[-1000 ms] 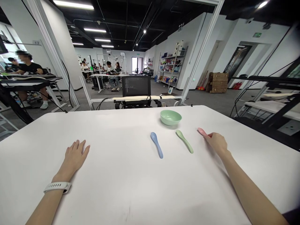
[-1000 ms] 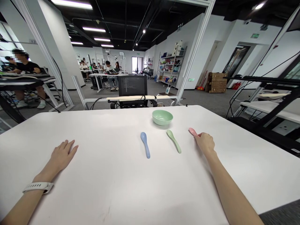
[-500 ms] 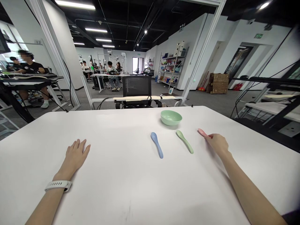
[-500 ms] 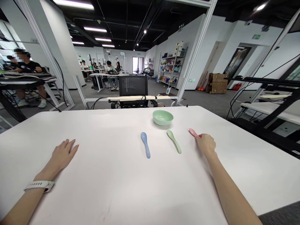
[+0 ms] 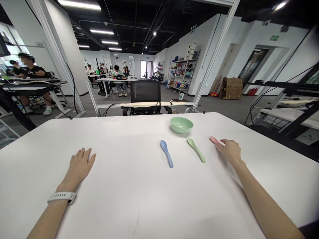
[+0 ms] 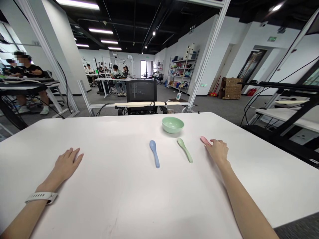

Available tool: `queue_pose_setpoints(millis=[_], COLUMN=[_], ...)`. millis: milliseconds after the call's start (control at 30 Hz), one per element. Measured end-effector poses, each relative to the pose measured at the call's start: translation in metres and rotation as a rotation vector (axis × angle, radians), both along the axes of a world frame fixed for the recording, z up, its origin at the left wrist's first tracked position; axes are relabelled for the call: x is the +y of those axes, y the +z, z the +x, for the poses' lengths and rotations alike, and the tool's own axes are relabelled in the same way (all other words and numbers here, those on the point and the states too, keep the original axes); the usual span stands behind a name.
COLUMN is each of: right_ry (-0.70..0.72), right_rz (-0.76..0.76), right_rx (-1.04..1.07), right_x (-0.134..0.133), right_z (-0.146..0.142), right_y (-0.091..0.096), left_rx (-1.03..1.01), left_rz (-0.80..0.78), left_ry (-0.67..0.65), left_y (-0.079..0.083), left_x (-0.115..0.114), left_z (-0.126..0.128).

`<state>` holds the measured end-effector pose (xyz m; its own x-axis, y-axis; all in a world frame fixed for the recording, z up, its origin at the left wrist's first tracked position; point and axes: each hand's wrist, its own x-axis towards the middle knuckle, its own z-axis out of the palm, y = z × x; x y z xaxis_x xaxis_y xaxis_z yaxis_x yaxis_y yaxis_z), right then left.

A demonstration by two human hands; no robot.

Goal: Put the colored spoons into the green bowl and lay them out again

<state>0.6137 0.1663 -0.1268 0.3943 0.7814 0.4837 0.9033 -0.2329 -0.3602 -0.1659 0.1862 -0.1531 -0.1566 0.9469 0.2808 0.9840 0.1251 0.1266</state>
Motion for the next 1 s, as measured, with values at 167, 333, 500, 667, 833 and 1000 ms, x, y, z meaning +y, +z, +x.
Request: queue_pose_setpoints(millis=[167, 333, 500, 667, 833, 1000], right_ry=[0.254, 0.460, 0.448, 0.446, 0.448, 0.445], right_rz=[0.049, -0.103, -0.188, -0.186, -0.188, -0.176], right_rx=[0.050, 0.107, 0.179, 0.180, 0.172, 0.175], right_x=[0.012, 0.017, 0.014, 0.012, 0.013, 0.012], right_z=[-0.028, -0.054, -0.061, -0.062, -0.063, -0.064], right_y=[-0.001, -0.012, -0.016, -0.013, -0.014, -0.012], left_rx=[-0.006, -0.005, -0.015, -0.014, -0.018, -0.020], left_rz=[-0.019, 0.010, -0.001, -0.025, -0.028, 0.011], left_ry=[0.002, -0.006, -0.007, 0.002, 0.001, -0.012], left_y=[0.000, -0.002, -0.002, 0.002, 0.003, 0.001], left_x=[0.000, 0.001, 0.000, -0.003, -0.004, -0.002], left_z=[0.000, -0.002, -0.001, 0.003, 0.003, 0.000])
